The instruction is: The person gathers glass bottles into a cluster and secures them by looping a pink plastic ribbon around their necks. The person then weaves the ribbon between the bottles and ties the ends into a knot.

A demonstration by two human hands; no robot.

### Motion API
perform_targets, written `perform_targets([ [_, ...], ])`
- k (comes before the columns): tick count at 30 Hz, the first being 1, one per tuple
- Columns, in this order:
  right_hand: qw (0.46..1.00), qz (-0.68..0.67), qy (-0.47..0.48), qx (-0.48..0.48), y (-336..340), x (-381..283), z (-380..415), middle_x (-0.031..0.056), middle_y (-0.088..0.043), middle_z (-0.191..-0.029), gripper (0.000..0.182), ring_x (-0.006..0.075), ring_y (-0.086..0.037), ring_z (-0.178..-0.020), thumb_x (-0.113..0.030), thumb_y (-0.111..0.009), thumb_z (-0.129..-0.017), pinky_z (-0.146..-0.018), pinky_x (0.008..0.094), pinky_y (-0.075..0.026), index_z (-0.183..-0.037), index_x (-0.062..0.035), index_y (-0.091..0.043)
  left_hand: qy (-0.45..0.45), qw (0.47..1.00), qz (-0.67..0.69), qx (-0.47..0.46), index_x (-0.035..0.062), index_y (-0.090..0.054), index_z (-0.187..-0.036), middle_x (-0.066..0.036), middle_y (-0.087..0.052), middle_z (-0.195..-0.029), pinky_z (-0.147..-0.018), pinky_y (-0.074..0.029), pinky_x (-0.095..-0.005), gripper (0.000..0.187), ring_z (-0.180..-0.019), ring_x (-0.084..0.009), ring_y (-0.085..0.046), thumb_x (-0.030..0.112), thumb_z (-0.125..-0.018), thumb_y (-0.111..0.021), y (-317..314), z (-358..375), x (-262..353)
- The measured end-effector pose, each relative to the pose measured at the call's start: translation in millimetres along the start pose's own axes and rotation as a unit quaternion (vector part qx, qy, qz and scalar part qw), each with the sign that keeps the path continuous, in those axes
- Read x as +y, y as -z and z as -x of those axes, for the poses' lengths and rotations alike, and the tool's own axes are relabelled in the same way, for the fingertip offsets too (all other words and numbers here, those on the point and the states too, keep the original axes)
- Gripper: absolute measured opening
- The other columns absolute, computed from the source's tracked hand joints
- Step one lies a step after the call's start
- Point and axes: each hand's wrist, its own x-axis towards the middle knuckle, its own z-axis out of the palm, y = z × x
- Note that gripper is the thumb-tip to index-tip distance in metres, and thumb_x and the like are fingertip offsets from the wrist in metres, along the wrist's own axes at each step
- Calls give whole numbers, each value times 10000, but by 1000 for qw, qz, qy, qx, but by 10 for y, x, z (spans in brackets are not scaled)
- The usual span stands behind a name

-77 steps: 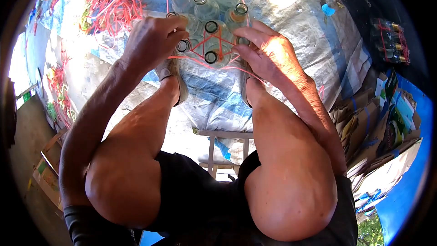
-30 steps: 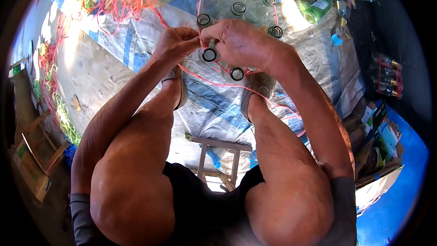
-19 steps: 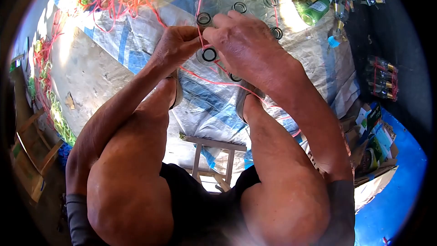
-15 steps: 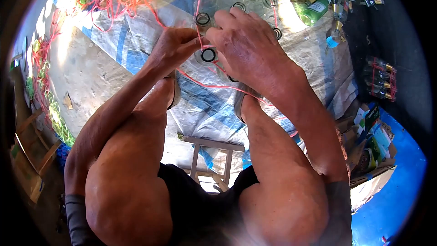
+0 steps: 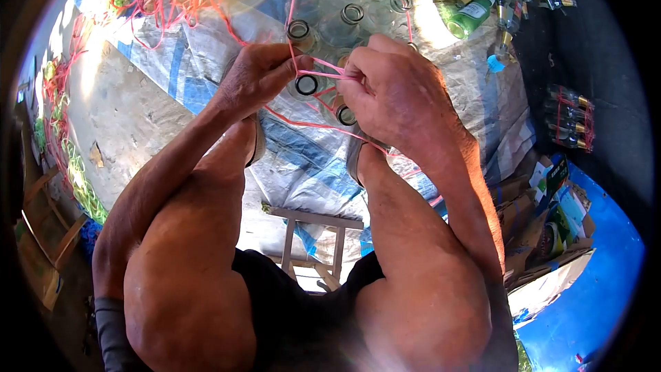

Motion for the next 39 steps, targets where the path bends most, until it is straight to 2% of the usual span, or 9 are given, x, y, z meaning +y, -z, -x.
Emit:
perform_targets([
  [6,988,-82,-123,-35,87,55,83,42,-587,-698,163,99,-500,-614,-110,-750,-893,-556,309,-412,-844,15,-657,-15,999,32,-11,-41,-747,-1076,42,-615,-780,-628,-416,-256,380,-750,-39,-507,324,-1055,-640,-7,-14,-49],
  [8,979,-114,-163,-43,125,72,86,40,-591,-685,159,93,-513,-619,-111,-741,-904,-561,312,-425,-861,22,-665,-20,999,29,7,-59,-728,-994,35,-538,-701,-576,-396,-287,339,-705,-42,-470,269,-1036,-653,-27,-23,-51],
  [14,991,-95,-98,11,27,214,150,74,-639,-800,133,132,-570,-688,-96,-695,-949,-626,319,-473,-955,33,-665,-19,1000,16,13,-68,-720,-970,21,-506,-656,-554,-397,-310,315,-681,-48,-464,236,-1022,-657,-17,3,37],
  [17,993,-55,-106,19,39,195,133,161,-662,-872,98,358,-675,-829,-112,-657,-932,-735,445,-533,-942,-15,-649,-21,1000,10,13,-65,-719,-985,14,-512,-659,-560,-403,-312,305,-684,-50,-468,230,-1024,-657,-17,3,38],
  [20,996,-25,-70,46,13,234,123,159,-663,-865,115,287,-639,-757,-94,-659,-966,-703,376,-506,-1002,15,-653,-17,1000,20,11,-61,-720,-999,12,-526,-673,-575,-412,-307,286,-695,-49,-475,215,-1029,-651,-19,11,47],
  [26,992,67,-108,-11,83,126,-1,217,-695,-949,163,427,-665,-894,-150,-612,-975,-762,466,-524,-1013,-4,-674,-11,1000,21,-13,-36,-732,-1071,25,-597,-761,-636,-435,-273,304,-751,-47,-515,257,-1042,-657,28,18,51],
  [33,992,111,-60,-19,-81,322,-126,226,-712,-850,160,444,-690,-811,-122,-617,-925,-739,490,-551,-966,-10,-724,-23,998,50,-2,-36,-747,-1016,39,-582,-726,-600,-421,-278,287,-714,-44,-497,240,-1027,-671,30,13,49],
  [36,994,60,-87,-39,-61,366,-163,221,-720,-853,172,438,-699,-810,-120,-621,-929,-739,470,-560,-994,-11,-738,14,1000,20,-11,-29,-755,-1010,51,-581,-728,-596,-406,-258,278,-703,-33,-490,239,-1012,-680,102,18,109],
  [39,987,3,-142,-71,21,287,-198,210,-725,-868,177,425,-706,-824,-116,-635,-934,-741,437,-567,-1029,-12,-740,125,991,13,-53,-12,-742,-1036,31,-662,-857,-750,-450,-272,265,-825,-49,-556,246,-996,-695,192,24,258],
])
